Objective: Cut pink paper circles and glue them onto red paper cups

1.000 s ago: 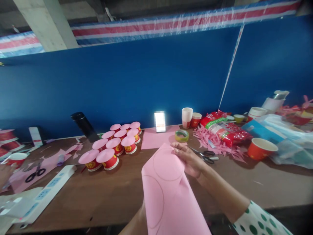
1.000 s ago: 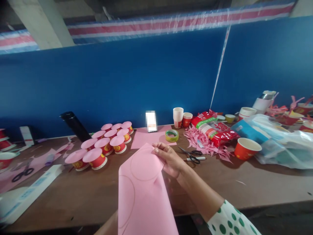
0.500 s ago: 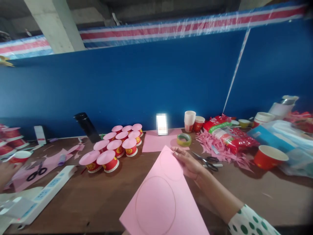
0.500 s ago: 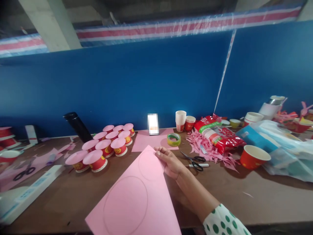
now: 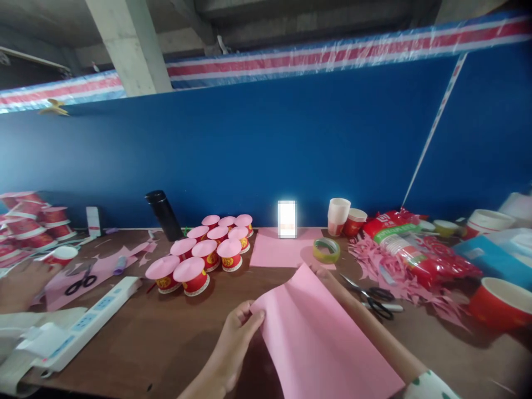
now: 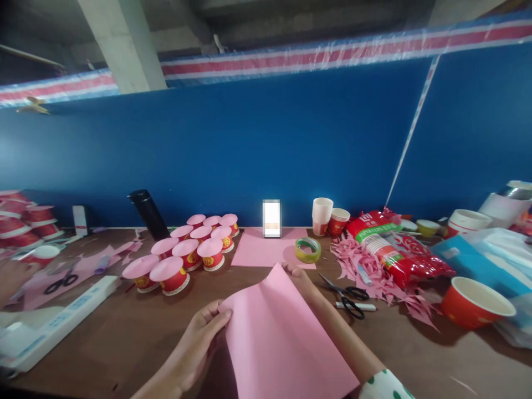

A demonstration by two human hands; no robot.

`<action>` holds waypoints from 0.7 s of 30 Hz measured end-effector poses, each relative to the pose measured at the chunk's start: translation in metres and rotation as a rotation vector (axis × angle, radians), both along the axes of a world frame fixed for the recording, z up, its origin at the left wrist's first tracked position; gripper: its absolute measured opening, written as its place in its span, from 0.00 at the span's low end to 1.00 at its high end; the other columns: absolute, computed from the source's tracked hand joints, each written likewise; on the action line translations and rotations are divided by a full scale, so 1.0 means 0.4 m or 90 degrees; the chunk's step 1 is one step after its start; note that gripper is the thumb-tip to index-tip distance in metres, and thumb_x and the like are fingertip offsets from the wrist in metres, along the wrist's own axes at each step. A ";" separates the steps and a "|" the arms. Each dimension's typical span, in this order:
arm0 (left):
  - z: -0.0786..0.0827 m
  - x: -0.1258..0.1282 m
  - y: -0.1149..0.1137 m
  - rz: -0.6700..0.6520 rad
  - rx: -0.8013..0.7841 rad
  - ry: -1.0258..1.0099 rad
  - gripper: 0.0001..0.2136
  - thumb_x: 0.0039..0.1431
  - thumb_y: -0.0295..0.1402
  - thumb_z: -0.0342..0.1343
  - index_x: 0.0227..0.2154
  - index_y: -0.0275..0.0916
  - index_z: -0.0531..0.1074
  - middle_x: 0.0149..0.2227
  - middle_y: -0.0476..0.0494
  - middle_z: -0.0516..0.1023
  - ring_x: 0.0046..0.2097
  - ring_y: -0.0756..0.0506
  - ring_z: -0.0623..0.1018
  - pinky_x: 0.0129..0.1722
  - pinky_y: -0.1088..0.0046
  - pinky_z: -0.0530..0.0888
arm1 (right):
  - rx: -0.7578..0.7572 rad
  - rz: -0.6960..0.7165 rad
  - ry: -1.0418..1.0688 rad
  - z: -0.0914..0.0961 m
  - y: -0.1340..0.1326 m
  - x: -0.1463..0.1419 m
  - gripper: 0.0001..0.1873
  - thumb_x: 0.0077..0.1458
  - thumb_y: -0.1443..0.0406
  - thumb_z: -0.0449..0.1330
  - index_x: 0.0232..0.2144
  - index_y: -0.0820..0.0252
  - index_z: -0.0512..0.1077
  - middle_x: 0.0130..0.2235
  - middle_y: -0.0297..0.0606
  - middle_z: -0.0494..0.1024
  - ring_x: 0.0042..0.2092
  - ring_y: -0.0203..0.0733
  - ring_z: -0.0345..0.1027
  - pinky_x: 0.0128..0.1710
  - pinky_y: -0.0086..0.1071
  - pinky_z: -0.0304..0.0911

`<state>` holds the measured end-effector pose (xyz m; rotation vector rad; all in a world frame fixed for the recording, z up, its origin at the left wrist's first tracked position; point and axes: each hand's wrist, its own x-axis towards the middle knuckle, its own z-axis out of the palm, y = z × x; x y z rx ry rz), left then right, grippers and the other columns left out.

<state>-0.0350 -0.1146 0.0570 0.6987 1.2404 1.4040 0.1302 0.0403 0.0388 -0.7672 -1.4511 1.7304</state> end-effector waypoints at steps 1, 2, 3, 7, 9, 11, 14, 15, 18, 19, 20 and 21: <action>0.000 -0.014 0.008 0.004 -0.007 0.032 0.12 0.45 0.40 0.60 0.27 0.36 0.69 0.23 0.50 0.72 0.26 0.49 0.73 0.28 0.74 0.68 | -0.010 -0.010 -0.003 -0.003 0.008 0.001 0.13 0.40 0.59 0.66 0.27 0.60 0.72 0.26 0.37 0.75 0.27 0.40 0.69 0.27 0.33 0.64; -0.001 -0.032 0.017 0.006 -0.013 0.061 0.14 0.45 0.41 0.60 0.30 0.36 0.69 0.24 0.49 0.73 0.26 0.48 0.73 0.28 0.73 0.69 | -0.031 -0.022 0.006 -0.007 0.016 0.003 0.13 0.40 0.59 0.66 0.27 0.60 0.72 0.26 0.37 0.76 0.27 0.41 0.69 0.28 0.33 0.64; -0.005 -0.054 0.026 0.009 -0.017 0.091 0.15 0.45 0.41 0.59 0.33 0.36 0.70 0.25 0.48 0.74 0.27 0.48 0.74 0.29 0.72 0.69 | -0.048 -0.038 0.017 -0.013 0.024 0.005 0.14 0.40 0.59 0.66 0.28 0.61 0.72 0.27 0.36 0.76 0.27 0.41 0.69 0.28 0.34 0.64; -0.029 -0.178 0.069 0.013 -0.008 0.283 0.19 0.48 0.41 0.55 0.41 0.35 0.68 0.30 0.46 0.76 0.32 0.45 0.75 0.34 0.70 0.69 | -0.047 -0.117 0.013 -0.049 0.055 0.016 0.17 0.37 0.60 0.68 0.31 0.62 0.71 0.28 0.36 0.76 0.30 0.39 0.69 0.30 0.32 0.63; -0.039 -0.238 0.091 0.029 -0.010 0.464 0.21 0.49 0.41 0.54 0.44 0.33 0.66 0.29 0.46 0.75 0.32 0.44 0.75 0.34 0.69 0.69 | -0.015 -0.152 -0.020 -0.066 0.065 0.020 0.17 0.36 0.61 0.69 0.30 0.62 0.72 0.28 0.36 0.76 0.31 0.39 0.68 0.31 0.32 0.63; -0.042 -0.272 0.113 0.061 -0.041 0.673 0.23 0.49 0.39 0.53 0.48 0.34 0.64 0.35 0.42 0.76 0.37 0.41 0.75 0.37 0.65 0.69 | 0.011 -0.163 -0.038 -0.080 0.069 0.019 0.17 0.34 0.61 0.69 0.29 0.62 0.72 0.27 0.35 0.76 0.31 0.40 0.68 0.31 0.32 0.62; -0.032 -0.252 0.156 0.114 0.017 0.899 0.22 0.52 0.36 0.51 0.51 0.39 0.63 0.51 0.36 0.69 0.50 0.37 0.69 0.46 0.61 0.65 | 0.036 -0.167 -0.064 -0.090 0.069 0.011 0.16 0.34 0.60 0.68 0.28 0.62 0.72 0.25 0.33 0.74 0.29 0.39 0.67 0.30 0.32 0.62; -0.028 -0.230 0.175 0.067 0.055 0.898 0.20 0.54 0.35 0.49 0.51 0.39 0.64 0.50 0.37 0.69 0.50 0.38 0.70 0.46 0.62 0.66 | 0.044 -0.169 -0.075 -0.091 0.068 0.010 0.16 0.35 0.60 0.68 0.28 0.62 0.72 0.25 0.33 0.74 0.28 0.38 0.66 0.30 0.32 0.61; -0.031 -0.147 0.247 -0.149 0.155 0.774 0.15 0.58 0.34 0.45 0.44 0.40 0.71 0.45 0.41 0.75 0.46 0.42 0.73 0.46 0.66 0.67 | 0.068 -0.167 -0.100 -0.093 0.068 0.011 0.15 0.38 0.60 0.66 0.29 0.62 0.72 0.26 0.33 0.74 0.29 0.37 0.66 0.30 0.31 0.60; -0.038 -0.122 0.272 -0.185 0.178 0.745 0.15 0.58 0.34 0.44 0.44 0.40 0.71 0.45 0.41 0.75 0.47 0.42 0.73 0.48 0.66 0.66 | 0.075 -0.166 -0.107 -0.095 0.069 0.014 0.15 0.38 0.60 0.66 0.30 0.62 0.72 0.26 0.33 0.73 0.29 0.37 0.65 0.30 0.31 0.60; -0.047 -0.101 0.294 -0.219 0.188 0.704 0.15 0.58 0.33 0.44 0.45 0.39 0.71 0.46 0.41 0.74 0.48 0.43 0.72 0.49 0.65 0.66 | 0.083 -0.164 -0.114 -0.098 0.069 0.018 0.15 0.39 0.60 0.66 0.30 0.63 0.72 0.26 0.33 0.73 0.29 0.37 0.65 0.30 0.31 0.60; -0.058 -0.084 0.312 -0.259 0.184 0.643 0.16 0.58 0.33 0.44 0.46 0.38 0.70 0.46 0.40 0.74 0.48 0.43 0.72 0.49 0.66 0.66 | 0.091 -0.163 -0.121 -0.101 0.070 0.021 0.15 0.39 0.60 0.66 0.31 0.63 0.72 0.26 0.33 0.73 0.29 0.37 0.65 0.30 0.31 0.60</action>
